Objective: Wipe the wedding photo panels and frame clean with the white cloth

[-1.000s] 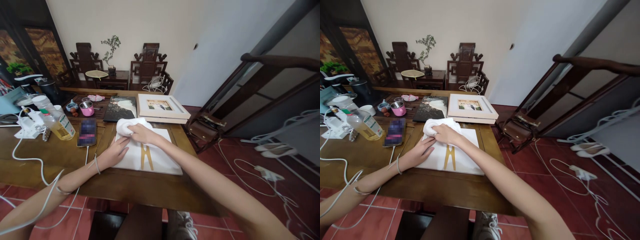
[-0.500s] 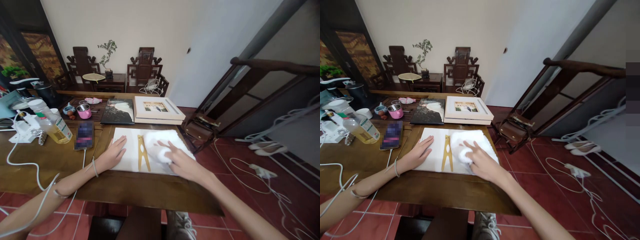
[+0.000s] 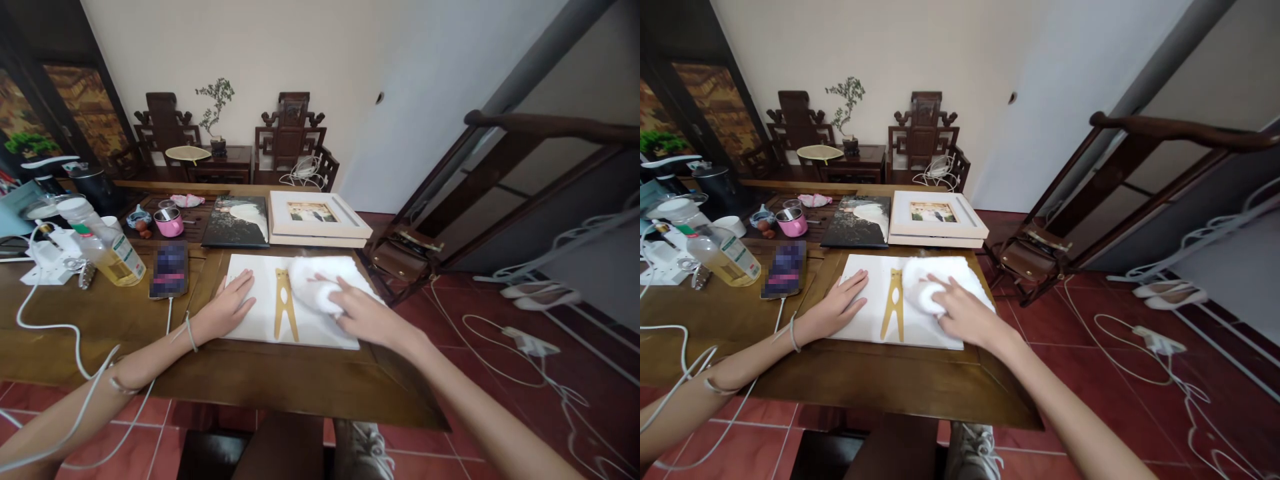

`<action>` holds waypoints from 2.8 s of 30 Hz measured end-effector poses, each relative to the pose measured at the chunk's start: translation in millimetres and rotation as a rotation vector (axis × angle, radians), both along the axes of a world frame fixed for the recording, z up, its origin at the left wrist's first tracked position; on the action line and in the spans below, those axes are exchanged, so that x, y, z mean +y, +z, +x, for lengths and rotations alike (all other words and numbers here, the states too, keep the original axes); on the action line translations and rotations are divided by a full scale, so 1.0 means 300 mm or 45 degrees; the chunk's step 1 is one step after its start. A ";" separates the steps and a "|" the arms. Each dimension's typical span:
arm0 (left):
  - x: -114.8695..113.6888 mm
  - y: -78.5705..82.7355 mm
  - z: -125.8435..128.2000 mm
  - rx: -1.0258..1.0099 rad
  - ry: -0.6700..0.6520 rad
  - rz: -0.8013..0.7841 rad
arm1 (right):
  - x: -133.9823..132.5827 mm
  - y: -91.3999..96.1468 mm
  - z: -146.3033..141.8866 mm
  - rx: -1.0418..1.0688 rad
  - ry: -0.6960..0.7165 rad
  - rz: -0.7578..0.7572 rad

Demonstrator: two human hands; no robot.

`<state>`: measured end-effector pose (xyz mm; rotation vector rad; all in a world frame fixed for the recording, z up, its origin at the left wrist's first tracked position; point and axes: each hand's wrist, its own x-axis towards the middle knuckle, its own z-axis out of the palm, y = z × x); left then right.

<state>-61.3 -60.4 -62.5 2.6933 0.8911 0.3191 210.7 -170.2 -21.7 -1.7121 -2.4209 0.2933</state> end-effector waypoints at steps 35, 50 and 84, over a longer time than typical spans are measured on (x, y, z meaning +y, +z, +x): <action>0.007 -0.028 -0.005 -0.081 -0.020 0.051 | 0.130 -0.007 -0.017 0.066 -0.209 0.069; 0.009 -0.038 -0.004 -0.088 -0.020 0.087 | -0.214 0.079 -0.267 0.125 0.180 -0.211; 0.007 -0.024 -0.003 -0.042 -0.013 0.031 | 0.151 0.049 -0.253 -0.132 0.063 0.057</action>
